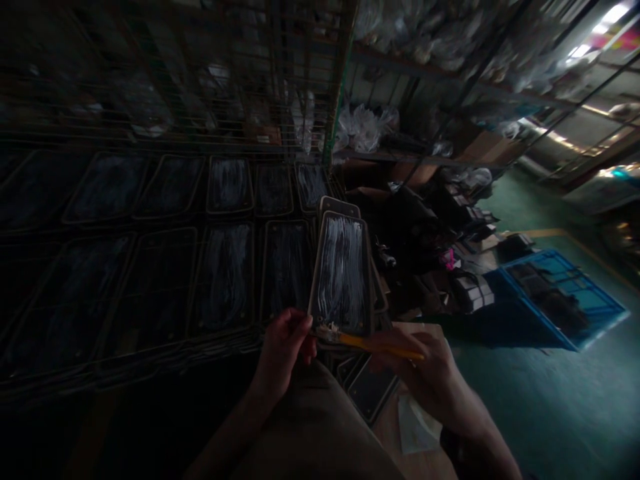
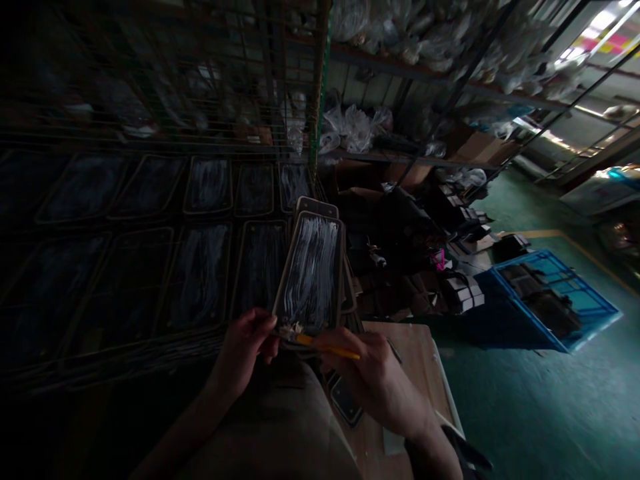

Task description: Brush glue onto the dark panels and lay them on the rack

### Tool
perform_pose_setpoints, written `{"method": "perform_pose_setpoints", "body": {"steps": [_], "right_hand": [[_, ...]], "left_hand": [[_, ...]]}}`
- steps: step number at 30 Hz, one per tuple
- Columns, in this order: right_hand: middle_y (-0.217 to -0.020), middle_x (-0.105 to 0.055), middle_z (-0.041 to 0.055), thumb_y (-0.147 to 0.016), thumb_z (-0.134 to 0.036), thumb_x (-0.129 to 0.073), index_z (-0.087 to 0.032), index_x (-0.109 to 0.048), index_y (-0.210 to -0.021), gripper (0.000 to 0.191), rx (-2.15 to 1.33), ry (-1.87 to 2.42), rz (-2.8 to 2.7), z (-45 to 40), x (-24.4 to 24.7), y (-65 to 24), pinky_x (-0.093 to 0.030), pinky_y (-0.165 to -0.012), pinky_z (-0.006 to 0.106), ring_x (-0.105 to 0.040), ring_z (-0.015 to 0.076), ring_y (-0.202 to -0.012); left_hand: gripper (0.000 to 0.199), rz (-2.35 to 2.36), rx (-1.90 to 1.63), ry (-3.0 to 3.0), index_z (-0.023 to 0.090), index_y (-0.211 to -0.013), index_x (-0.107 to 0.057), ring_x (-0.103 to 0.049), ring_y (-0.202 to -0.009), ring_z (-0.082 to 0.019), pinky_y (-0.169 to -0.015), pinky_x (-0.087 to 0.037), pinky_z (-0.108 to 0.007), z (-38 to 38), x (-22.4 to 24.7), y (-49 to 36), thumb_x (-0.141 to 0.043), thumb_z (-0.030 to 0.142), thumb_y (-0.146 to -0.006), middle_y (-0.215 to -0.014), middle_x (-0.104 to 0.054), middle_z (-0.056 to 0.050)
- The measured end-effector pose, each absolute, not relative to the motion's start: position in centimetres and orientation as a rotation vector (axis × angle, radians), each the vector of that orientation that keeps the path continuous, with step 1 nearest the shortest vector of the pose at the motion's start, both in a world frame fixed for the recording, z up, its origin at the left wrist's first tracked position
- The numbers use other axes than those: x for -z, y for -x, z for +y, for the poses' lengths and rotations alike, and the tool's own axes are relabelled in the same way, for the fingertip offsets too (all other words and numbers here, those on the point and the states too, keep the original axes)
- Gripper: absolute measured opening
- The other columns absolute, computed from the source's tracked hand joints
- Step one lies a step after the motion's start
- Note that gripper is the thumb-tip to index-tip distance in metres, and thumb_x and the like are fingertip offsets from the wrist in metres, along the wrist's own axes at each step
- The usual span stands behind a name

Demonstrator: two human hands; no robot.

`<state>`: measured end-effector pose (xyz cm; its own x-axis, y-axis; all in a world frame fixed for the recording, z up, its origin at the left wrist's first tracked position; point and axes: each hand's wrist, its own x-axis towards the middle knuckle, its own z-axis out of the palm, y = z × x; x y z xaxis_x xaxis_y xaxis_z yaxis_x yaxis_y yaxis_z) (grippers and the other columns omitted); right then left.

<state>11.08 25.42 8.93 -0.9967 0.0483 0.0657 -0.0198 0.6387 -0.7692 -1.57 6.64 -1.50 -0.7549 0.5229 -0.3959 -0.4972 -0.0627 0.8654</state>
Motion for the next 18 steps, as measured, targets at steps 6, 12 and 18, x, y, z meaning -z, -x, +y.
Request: {"method": "perform_pose_setpoints", "body": {"steps": [6,12,18], "right_hand": [[-0.084,-0.071,0.0022,-0.099,-0.029,-0.047,-0.027,-0.06,-0.116,0.021,-1.049,0.382,-2.597,27.8,-8.7,-10.3,-0.056,-0.065,0.029,-0.07,0.0182,-0.074],[-0.088,-0.073,0.0005,-0.098,-0.027,-0.05,-0.024,-0.06,-0.12,0.024,-0.796,0.454,-2.318,28.3,-6.3,-8.7,-0.058,-0.069,0.027,-0.071,0.0166,-0.08],[-0.103,-0.073,0.0038,-0.098,-0.034,-0.05,-0.024,-0.06,-0.125,0.03,-0.769,0.527,-2.241,29.3,-0.7,-6.3,-0.057,-0.077,0.03,-0.071,0.0192,-0.09]], "left_hand": [[0.029,1.574,-1.806,-0.068,0.016,-0.084,-0.051,-0.051,-0.041,-0.01,-0.039,-0.04,-0.019,6.4,1.3,2.2,-0.06,0.044,-0.084,-0.049,-0.057,0.004],[0.03,1.451,-1.757,-0.124,0.014,-0.095,-0.056,-0.054,-0.045,-0.01,-0.041,-0.041,-0.018,6.2,-0.7,3.4,-0.062,0.039,-0.082,-0.056,-0.06,0.002],[0.011,1.146,-1.975,-0.083,0.015,-0.087,-0.058,-0.045,-0.039,-0.005,-0.036,-0.03,-0.015,5.4,-3.7,5.3,-0.06,0.024,-0.079,-0.056,-0.053,0.005]]}}
